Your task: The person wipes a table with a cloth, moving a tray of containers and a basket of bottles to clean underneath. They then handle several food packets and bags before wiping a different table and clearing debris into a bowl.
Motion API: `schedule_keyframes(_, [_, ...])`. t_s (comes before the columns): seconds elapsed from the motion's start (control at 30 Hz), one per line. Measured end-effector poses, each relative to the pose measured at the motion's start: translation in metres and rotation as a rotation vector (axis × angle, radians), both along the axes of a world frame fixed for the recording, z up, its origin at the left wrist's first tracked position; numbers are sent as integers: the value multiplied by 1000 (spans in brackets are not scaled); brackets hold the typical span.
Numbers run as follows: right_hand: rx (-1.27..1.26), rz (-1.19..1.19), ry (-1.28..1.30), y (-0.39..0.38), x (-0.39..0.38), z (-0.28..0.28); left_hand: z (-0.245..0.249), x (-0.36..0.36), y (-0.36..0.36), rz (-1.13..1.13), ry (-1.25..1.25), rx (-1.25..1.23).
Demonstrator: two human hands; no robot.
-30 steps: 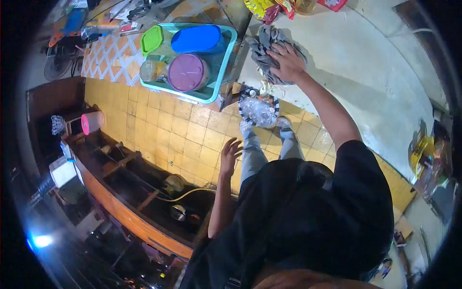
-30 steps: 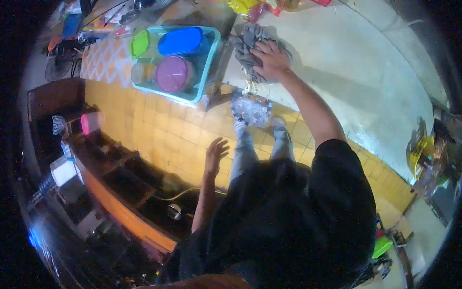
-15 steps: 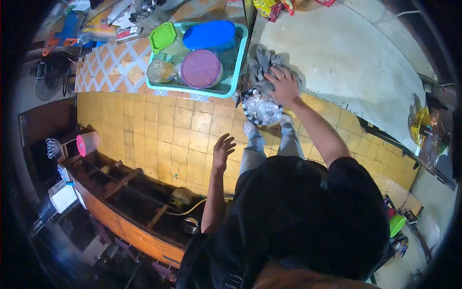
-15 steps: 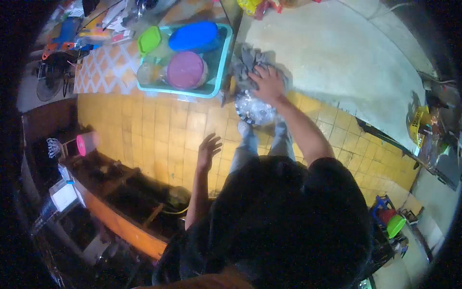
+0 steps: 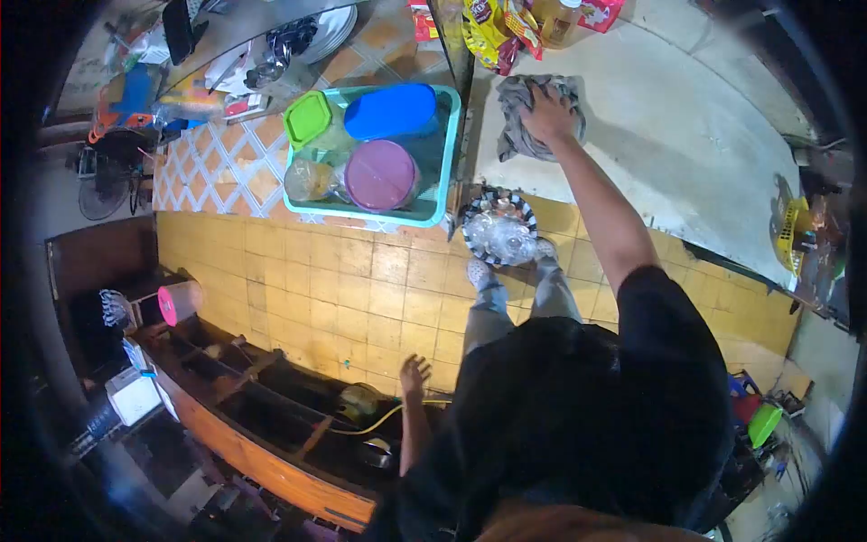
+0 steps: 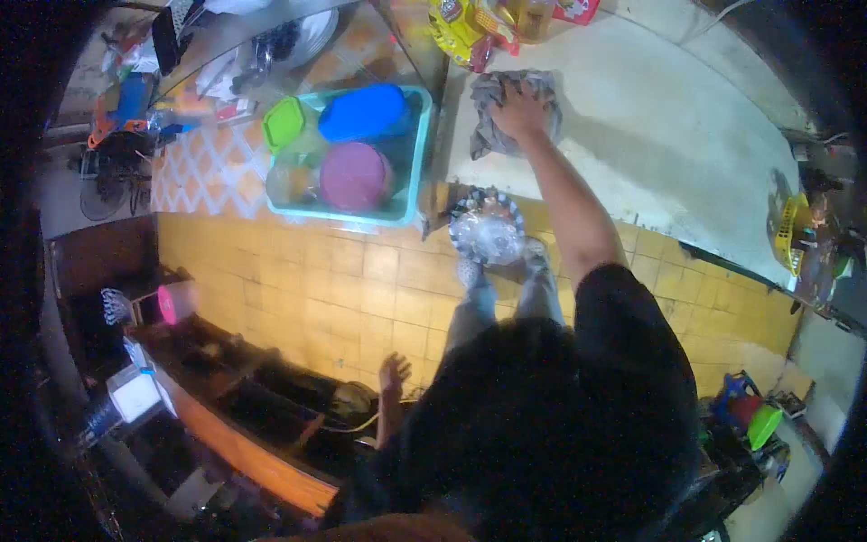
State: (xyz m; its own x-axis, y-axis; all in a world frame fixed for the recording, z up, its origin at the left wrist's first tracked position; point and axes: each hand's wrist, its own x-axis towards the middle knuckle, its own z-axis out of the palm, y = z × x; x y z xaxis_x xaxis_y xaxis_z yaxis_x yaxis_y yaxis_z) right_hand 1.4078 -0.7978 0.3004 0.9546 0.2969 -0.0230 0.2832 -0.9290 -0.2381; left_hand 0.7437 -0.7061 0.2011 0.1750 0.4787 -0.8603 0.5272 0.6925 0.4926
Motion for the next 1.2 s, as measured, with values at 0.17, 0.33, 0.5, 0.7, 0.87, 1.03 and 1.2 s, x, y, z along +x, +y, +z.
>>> schedule_keyframes(0.17, [-109,137,56,41,-20,-2,39,0,-42,145,93,-68])
schedule_keyframes(0.33, [-72,464,36,2,-110,-3,39,55,-28,-62,-76,-12])
schedule_keyframes(0.5, [32,554,245,-46,-110,20,86,207,32,-426,-389,119])
schedule_keyframes(0.7, [611,109,-129,-141,-44,35,199,414,44,-730,-662,117])
schedule_keyframes(0.87, [332,77,-211,-237,1,42,159,580,30,-531,-826,493])
schedule_keyframes(1.03, [384,-48,-158,-326,-14,47,80,709,64,-471,-496,774])
schedule_keyframes(1.2, [459,-77,-187,-397,-47,29,40,753,90,-581,-212,952])
